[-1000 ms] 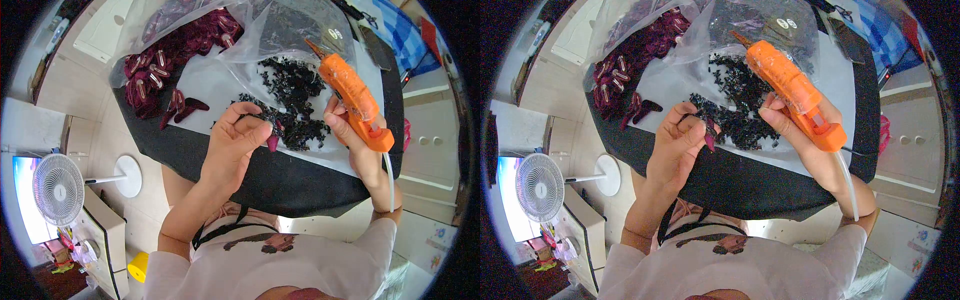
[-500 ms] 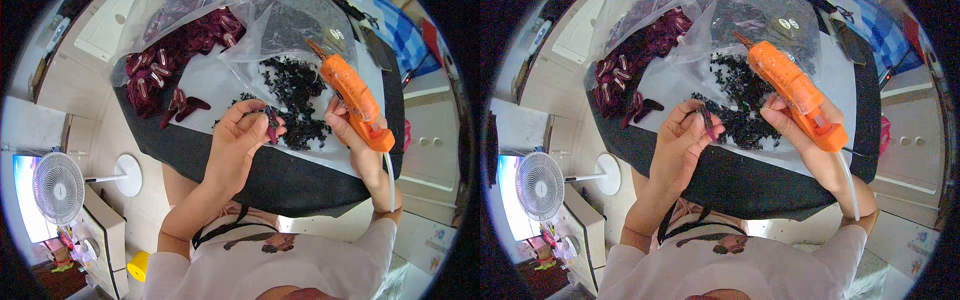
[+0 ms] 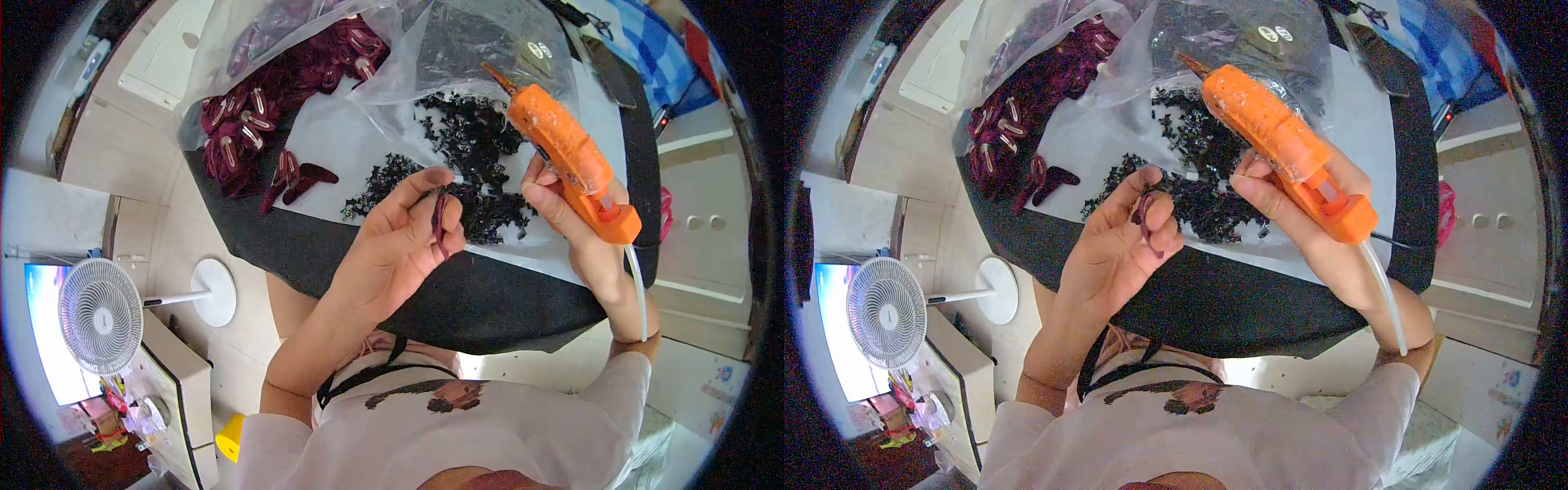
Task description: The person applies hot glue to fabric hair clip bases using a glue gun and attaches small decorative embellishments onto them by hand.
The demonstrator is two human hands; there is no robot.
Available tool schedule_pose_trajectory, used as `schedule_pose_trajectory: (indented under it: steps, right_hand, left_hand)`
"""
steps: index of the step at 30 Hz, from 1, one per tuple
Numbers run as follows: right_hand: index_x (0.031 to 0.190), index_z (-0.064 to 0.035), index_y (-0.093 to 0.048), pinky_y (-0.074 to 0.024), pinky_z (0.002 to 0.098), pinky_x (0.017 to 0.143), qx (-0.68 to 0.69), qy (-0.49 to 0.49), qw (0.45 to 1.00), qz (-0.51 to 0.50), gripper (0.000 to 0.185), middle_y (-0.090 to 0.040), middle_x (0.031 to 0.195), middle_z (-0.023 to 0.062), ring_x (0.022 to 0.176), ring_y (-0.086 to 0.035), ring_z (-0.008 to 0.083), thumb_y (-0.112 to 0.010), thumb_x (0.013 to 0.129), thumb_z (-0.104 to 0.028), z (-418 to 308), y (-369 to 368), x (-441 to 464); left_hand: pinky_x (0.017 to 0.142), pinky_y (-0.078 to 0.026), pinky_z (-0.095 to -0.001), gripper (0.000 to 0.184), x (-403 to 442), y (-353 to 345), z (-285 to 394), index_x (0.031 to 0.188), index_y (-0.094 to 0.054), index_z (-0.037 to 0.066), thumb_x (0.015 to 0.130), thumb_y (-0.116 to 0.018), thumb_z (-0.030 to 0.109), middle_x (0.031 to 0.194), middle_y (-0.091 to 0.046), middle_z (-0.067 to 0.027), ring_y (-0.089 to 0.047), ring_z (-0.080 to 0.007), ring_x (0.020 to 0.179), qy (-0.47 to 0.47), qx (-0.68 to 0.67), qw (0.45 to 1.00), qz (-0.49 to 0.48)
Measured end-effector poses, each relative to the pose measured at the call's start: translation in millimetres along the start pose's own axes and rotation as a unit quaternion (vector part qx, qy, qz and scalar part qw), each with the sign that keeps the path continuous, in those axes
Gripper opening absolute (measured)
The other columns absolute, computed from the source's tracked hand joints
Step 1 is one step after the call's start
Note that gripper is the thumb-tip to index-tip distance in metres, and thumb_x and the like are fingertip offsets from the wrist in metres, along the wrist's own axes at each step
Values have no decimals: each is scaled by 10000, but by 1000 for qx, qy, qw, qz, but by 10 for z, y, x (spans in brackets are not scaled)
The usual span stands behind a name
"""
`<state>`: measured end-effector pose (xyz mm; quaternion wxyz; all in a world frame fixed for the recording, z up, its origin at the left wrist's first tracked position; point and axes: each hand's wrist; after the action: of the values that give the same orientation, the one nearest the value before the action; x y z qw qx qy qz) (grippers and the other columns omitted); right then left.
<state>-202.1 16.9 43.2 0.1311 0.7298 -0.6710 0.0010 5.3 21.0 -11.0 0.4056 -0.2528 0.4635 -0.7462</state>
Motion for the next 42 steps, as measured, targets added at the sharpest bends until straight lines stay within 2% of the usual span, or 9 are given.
schedule_pose_trajectory:
  steps: [5, 11, 17, 20, 26, 32, 35, 38, 42]
  right_hand:
    - [848, -34, -543, -412, 219, 692, 13, -7, 1000, 6, 184, -580, 848, 61, 775, -527, 105, -688, 740, 4, -37, -8, -6]
    - [849, -33, -555, -424, 225, 724, 3, 0, 1000, 2, 183, -584, 846, 54, 799, -543, 109, -688, 735, 19, -37, -1, -10]
    - [857, -32, -558, -427, 230, 732, 29, 0, 1000, 7, 190, -578, 836, 41, 811, -548, 113, -685, 733, 36, -2, -4, -18]
    - [859, -32, -559, -430, 234, 734, 30, -18, 999, 1, 188, -574, 836, 35, 813, -552, 114, -689, 736, 28, -43, 7, -17]
    - [869, -35, -561, -441, 232, 739, 16, -8, 1000, -2, 201, -579, 850, 38, 813, -558, 113, -697, 733, 24, -36, 3, -14]
    - [867, -35, -559, -443, 230, 741, 11, 12, 1000, -13, 208, -592, 886, 54, 825, -560, 110, -704, 729, 20, 6, 16, -1]
    - [946, 4, -581, -470, 252, 759, -4, 26, 999, -21, 205, -601, 844, 56, 811, -575, 118, -685, 770, -18, -4, 24, -1]
    - [861, -39, -556, -440, 231, 745, 5, -15, 1000, -10, 204, -591, 887, 54, 833, -560, 112, -705, 731, 11, -48, 12, -11]
    - [861, -40, -556, -439, 231, 748, 14, -2, 1000, -12, 202, -590, 881, 50, 838, -561, 111, -704, 733, 10, -27, 13, -9]
  left_hand:
    - [795, -413, -288, 355, -11, -96, 7, 1179, -460, 18, 879, -570, 174, 919, -520, -41, -499, -137, 843, -23, 115, 985, 126]
    - [813, -444, -292, 361, -42, -62, 29, 1116, -528, -8, 835, -632, 193, 888, -558, -49, -547, -155, 825, -21, 180, 980, 76]
    - [882, -477, -383, 333, -92, 15, 0, 1072, -547, 3, 813, -654, 182, 944, -620, -122, -619, -228, 891, 25, 155, 986, 61]
    - [870, -478, -378, 327, -63, 21, -41, 1037, -558, 15, 809, -660, 225, 927, -631, -132, -624, -244, 904, 6, 212, 976, 50]
    - [855, -470, -371, 350, -79, -103, 7, 967, -563, 15, 799, -658, 306, 829, -648, -115, -641, -275, 854, 24, 212, 974, 74]
    - [825, -469, -367, 232, -85, -110, -2, 913, -572, -12, 867, -580, 215, 819, -645, -138, -632, -259, 861, 5, 194, 977, 84]
    - [839, -463, -378, 171, -93, -61, 0, 887, -577, -12, 881, -531, 153, 815, -641, -150, -626, -249, 832, -18, 211, 975, 72]
    - [813, -458, -326, 114, -103, -71, -2, 899, -600, 12, 865, -581, 119, 843, -643, -125, -618, -194, 794, -39, 193, 978, 62]
    - [819, -464, -334, 145, -103, -39, -11, 914, -596, 5, 872, -578, 142, 819, -639, -119, -619, -196, 796, -51, 199, 977, 56]
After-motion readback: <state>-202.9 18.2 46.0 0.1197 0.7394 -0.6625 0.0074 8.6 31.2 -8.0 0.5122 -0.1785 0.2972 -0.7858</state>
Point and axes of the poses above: each hand's wrist, its own x-axis towards the middle knuckle, its own y-axis out of the back of the hand, z = x × y
